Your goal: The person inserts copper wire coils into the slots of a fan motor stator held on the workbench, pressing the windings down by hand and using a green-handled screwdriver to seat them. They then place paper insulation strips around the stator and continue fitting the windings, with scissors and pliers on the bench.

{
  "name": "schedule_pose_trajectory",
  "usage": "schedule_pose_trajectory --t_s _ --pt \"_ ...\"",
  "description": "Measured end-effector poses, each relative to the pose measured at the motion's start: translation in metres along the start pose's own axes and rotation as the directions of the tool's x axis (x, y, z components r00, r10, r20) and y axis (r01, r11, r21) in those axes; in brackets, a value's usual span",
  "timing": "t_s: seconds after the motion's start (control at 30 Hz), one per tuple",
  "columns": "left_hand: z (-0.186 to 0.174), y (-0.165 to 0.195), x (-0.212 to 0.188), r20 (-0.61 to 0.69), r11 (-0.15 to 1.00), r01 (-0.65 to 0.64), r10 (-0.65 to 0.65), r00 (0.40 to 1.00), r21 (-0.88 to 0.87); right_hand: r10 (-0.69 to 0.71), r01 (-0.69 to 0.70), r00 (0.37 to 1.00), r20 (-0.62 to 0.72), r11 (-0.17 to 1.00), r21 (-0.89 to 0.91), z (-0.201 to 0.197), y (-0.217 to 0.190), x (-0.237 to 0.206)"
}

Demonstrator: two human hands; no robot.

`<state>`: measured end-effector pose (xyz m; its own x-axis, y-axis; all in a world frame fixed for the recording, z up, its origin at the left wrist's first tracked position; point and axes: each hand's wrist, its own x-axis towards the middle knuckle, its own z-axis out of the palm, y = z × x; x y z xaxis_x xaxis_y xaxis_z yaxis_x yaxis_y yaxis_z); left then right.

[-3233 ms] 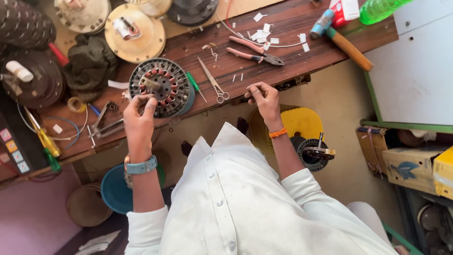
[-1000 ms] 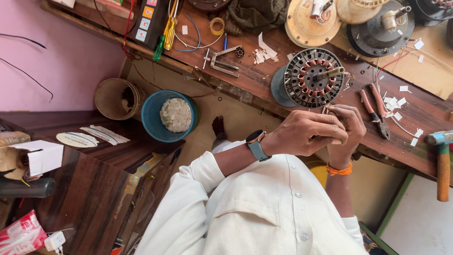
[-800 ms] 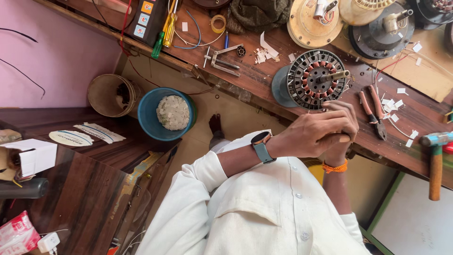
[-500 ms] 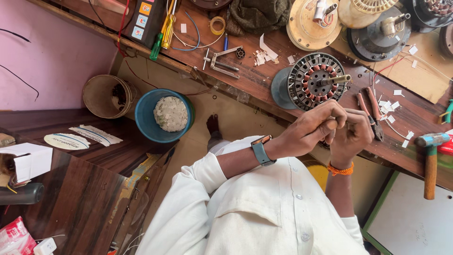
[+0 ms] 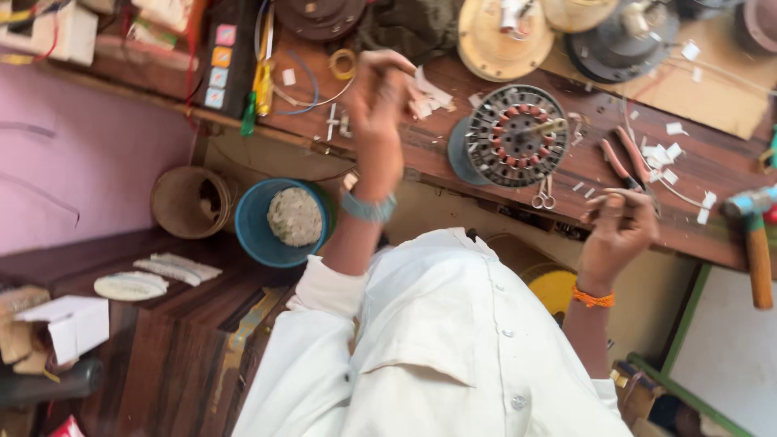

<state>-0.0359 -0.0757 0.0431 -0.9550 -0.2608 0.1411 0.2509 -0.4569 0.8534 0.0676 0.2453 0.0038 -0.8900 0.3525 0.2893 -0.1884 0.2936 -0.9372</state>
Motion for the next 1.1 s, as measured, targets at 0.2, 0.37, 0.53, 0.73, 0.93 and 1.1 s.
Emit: schedule_pose_trajectory --t_s 0.2,0.37,0.53,0.73,0.93,1.1 --pt "-0.013 -0.062 0.068 0.058 0.396 -0.022 -0.080 0.995 0.918 0.314 -0.295 0.947 0.061 0.931 -0.216 -0.008 0.000 -0.010" --pt "0.018 -0.078 0.077 0.000 0.073 0.013 -0.176 0.984 0.997 0.467 -0.428 0.884 0.026 0.830 -0.358 -0.002 0.001 -0.012" --pt "0.035 -0.076 0.081 -0.091 0.127 0.103 -0.098 0.991 0.987 0.390 -0.353 0.921 0.007 0.841 -0.411 0.004 0.009 -0.006" --pt "0.041 -0.063 0.088 -0.254 0.771 0.369 -0.273 0.928 0.519 0.160 -0.069 0.985 0.068 0.719 -0.691 0.013 0.025 0.001" --pt "0.044 -0.044 0.083 -0.150 0.926 0.310 -0.282 0.948 0.214 0.206 -0.095 0.978 0.045 0.618 -0.780 0.008 0.030 0.002" --pt "0.054 -0.040 0.064 0.003 0.916 0.375 -0.378 0.926 -0.144 0.430 -0.168 0.902 0.051 0.457 -0.873 -0.008 0.040 0.000"
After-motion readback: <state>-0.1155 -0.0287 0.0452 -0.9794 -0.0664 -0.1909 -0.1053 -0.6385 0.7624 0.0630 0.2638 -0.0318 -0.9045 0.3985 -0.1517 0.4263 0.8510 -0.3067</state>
